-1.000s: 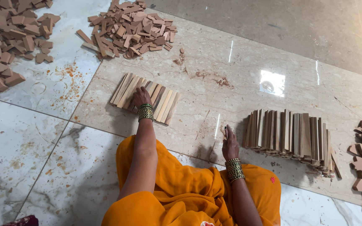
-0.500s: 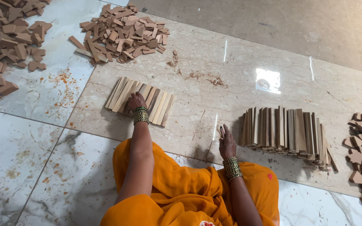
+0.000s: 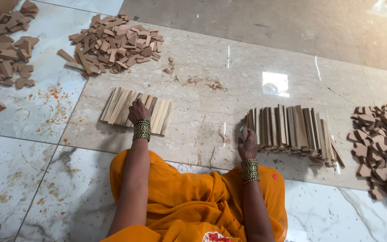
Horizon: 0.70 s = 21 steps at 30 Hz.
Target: The person sits on the floor and sorts small wooden sticks and offcut pieces, picking sticks one at a time and aligning them into a neat pile beside a larger stack of sticks, with piles of irregular wood scraps around the work area.
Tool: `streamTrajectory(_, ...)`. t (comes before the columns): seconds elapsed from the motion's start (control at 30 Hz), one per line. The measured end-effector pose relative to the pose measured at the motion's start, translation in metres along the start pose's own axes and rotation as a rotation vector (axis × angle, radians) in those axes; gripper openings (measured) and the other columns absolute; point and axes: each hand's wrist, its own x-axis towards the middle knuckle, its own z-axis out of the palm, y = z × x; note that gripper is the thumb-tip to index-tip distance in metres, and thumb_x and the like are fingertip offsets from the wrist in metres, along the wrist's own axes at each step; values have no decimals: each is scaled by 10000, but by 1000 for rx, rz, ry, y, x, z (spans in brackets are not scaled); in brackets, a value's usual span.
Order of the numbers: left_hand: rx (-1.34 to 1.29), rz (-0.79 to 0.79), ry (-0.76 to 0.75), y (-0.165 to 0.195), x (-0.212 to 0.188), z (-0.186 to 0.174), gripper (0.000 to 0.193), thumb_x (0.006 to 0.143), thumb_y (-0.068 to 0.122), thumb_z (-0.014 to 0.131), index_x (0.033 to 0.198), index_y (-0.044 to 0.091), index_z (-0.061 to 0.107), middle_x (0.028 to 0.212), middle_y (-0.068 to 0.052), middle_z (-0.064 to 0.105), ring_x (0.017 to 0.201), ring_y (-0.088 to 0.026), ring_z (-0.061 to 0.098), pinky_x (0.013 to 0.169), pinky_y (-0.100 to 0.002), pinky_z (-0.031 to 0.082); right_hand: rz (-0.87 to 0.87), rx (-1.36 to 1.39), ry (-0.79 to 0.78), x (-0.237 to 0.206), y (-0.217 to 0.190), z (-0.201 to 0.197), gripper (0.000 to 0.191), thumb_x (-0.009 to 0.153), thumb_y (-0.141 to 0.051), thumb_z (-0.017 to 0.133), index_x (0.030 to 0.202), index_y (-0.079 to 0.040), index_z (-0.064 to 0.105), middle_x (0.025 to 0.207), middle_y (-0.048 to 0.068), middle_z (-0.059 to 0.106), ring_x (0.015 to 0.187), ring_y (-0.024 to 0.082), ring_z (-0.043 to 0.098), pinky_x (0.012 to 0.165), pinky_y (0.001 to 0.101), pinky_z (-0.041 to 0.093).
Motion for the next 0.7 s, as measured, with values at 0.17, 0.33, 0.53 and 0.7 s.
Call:
streamTrajectory(0.17,-184,65,-66,9,-24,1,366,840,255,740,1184,172,648,1103,-82,716,992,-331,688,757,-504,581,221,12,50,9,24,-27,430,853,-42,754,1221,44,550,1100,257,652,987,422,656,830,544,543)
streamTrajectory(0.33,-452,157,-110,28,-64,12,271,892,226,695,1162,202,702,1053,-55,759,922,-288,720,758,-443,580,272,-213,295,10,56,-50,472,805,11,778,1221,-10,556,1117,206,661,1041,395,652,899,538,556)
streamTrajectory(0.53,-542,170,-404,59,-152,28,272,886,213,718,1153,262,706,954,23,767,825,-225,739,725,-374,582,387,-410,475,12,81,-63,606,670,27,829,1206,-14,550,1169,175,604,1091,374,600,921,546,547)
streamTrajectory(0.7,-550,336,-496,75,-179,41,280,872,216,754,1145,226,689,920,8,763,862,-238,726,711,-393,572,345,-423,565,14,87,-61,608,678,44,822,1226,-20,565,1243,150,556,1157,347,569,1030,514,527)
